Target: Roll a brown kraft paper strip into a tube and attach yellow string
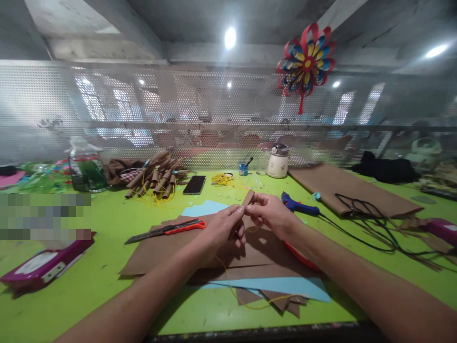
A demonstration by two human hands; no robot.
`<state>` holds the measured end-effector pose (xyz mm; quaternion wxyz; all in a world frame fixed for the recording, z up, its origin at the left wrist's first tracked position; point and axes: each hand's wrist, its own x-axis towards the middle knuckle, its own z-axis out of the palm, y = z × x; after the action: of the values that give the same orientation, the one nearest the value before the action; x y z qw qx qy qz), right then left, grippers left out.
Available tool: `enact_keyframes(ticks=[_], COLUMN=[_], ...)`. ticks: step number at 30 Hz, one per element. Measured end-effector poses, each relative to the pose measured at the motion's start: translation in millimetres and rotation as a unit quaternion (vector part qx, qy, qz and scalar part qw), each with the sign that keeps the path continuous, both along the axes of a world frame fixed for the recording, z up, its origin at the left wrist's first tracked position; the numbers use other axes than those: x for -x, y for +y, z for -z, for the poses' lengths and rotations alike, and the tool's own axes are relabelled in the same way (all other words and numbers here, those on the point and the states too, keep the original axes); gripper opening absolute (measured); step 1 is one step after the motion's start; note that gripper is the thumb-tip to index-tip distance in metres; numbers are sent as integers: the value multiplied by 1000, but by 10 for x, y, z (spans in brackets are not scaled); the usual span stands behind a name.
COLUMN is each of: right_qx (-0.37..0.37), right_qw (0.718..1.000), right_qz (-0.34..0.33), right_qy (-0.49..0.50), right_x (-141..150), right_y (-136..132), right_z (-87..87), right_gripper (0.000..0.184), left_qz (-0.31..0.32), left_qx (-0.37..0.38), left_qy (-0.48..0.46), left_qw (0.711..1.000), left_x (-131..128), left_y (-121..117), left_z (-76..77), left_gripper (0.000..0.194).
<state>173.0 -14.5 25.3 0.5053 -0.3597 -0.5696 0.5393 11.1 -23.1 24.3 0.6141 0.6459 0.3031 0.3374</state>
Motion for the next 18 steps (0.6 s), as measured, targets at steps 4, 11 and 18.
enact_keyframes(ticks=[4, 11, 18], right_qx=[-18, -20, -30], right_qw=[998, 992, 990], right_qz=[40, 48, 54], right_qy=[-53, -112, -130], right_x=[13, 23, -11], right_y=[-1, -39, -59], right_z=[-9, -76, -133], right_gripper=[11, 6, 7], left_qz=[-62, -82, -42], left_qx=[-88, -257, -267], left_qy=[79, 173, 169], left_qw=[991, 947, 948], left_x=[-23, 4, 30], left_y=[-7, 34, 5], left_z=[-17, 84, 22], left_gripper=[26, 26, 32])
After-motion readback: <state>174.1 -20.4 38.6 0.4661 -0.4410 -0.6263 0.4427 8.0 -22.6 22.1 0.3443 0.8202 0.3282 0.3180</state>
